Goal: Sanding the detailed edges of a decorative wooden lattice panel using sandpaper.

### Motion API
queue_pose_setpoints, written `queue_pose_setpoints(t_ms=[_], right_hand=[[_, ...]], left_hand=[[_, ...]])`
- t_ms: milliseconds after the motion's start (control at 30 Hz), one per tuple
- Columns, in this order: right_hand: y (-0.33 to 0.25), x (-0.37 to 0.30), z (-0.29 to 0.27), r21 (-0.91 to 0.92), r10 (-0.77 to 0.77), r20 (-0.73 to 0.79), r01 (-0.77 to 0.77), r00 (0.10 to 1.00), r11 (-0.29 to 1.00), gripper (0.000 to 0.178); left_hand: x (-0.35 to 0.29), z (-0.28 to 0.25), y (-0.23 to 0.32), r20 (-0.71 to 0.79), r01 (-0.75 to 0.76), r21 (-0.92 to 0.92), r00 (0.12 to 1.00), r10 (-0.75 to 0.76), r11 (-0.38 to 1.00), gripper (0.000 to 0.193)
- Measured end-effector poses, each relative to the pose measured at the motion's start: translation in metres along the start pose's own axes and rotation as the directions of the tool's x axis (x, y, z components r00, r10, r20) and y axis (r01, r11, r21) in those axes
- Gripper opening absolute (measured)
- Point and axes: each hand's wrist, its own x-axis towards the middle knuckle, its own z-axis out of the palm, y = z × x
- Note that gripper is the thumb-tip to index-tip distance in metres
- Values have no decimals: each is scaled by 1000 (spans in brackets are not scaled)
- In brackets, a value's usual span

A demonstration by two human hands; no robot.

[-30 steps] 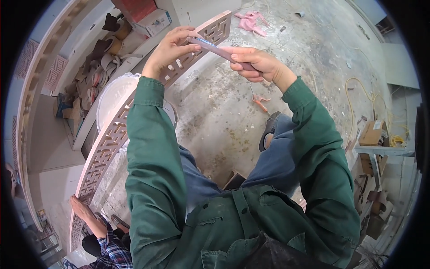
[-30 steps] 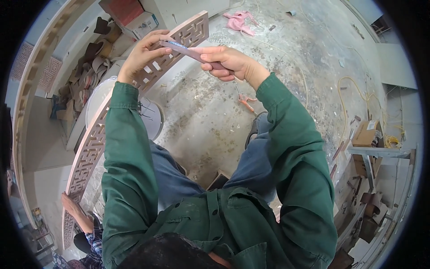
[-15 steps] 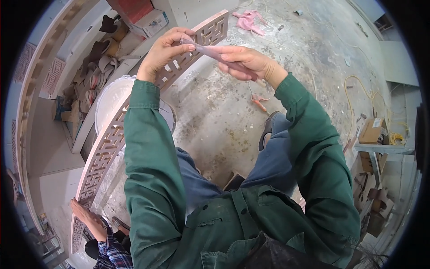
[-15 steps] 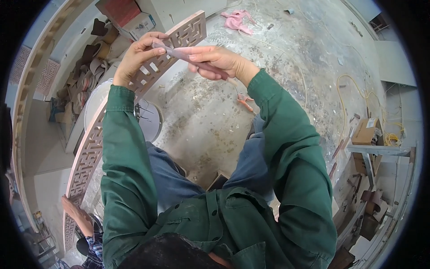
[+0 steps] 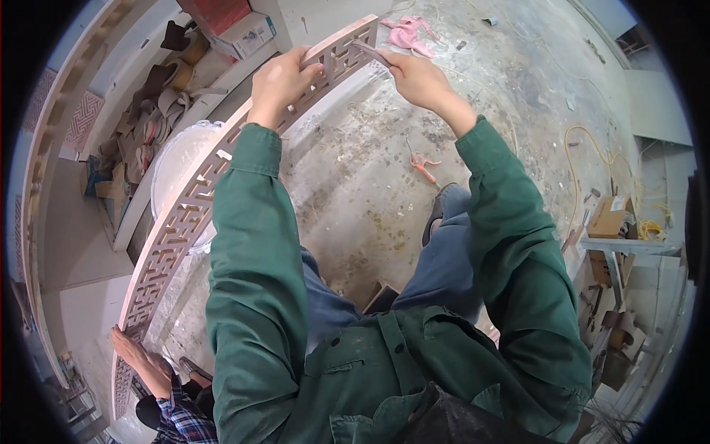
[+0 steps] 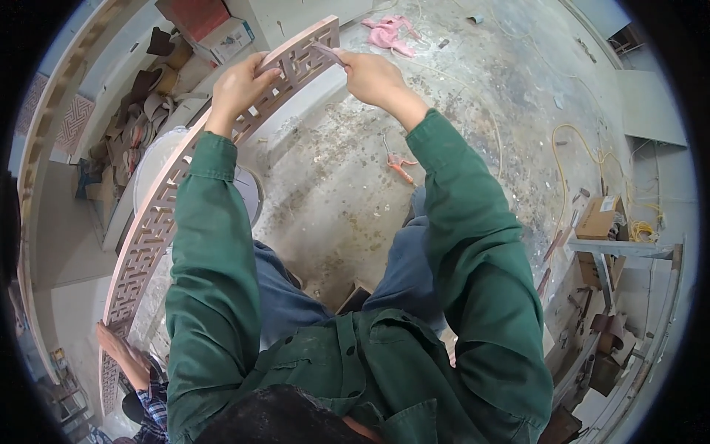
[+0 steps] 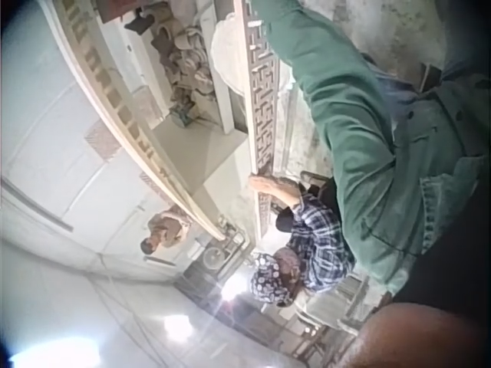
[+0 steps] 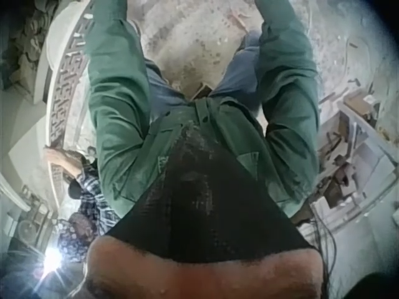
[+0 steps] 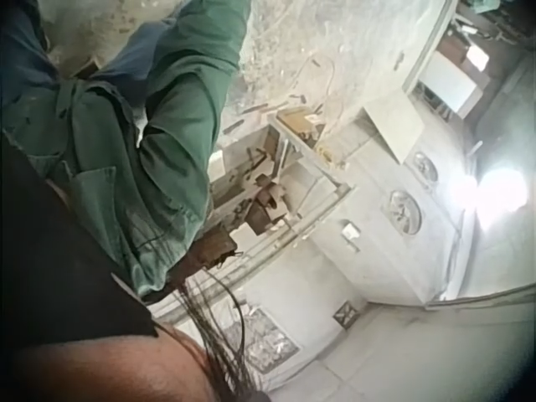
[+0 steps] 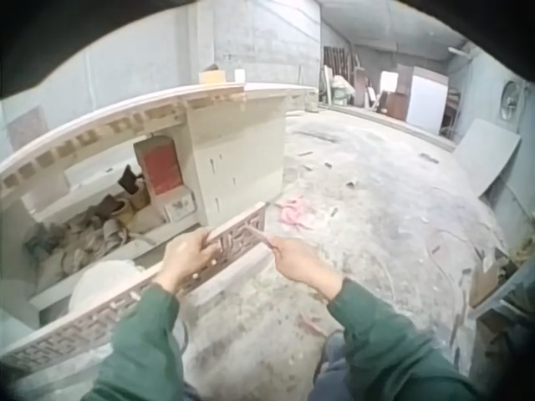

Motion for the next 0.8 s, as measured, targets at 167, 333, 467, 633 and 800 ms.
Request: queue_pose_setpoints(t_ms=[167,333,467,633,800], right_hand=[[-15,-1,-10,-129,19,31,-15,999,992,46],[-9,0,6,-214,-77,-152,43,985,976,34],[-7,2,5,-210,-71,-118,45,990,977,34],[-2,3,4,-188,-36,-105,16,994,982,35],[-39,-6,11,-293,-104,-74,79,992,953,52]], left_hand=[[0,5,2,-34,41,154,999,-36,987,33],[0,7,4,-101,-2,115,995,14,993,30],[-1,7,1,-126,-17,129,991,33,991,30],[-2,7,7,-123,-10,121,992,25,993,28],[-5,9,2,-173,-28,141,984,52,990,27]])
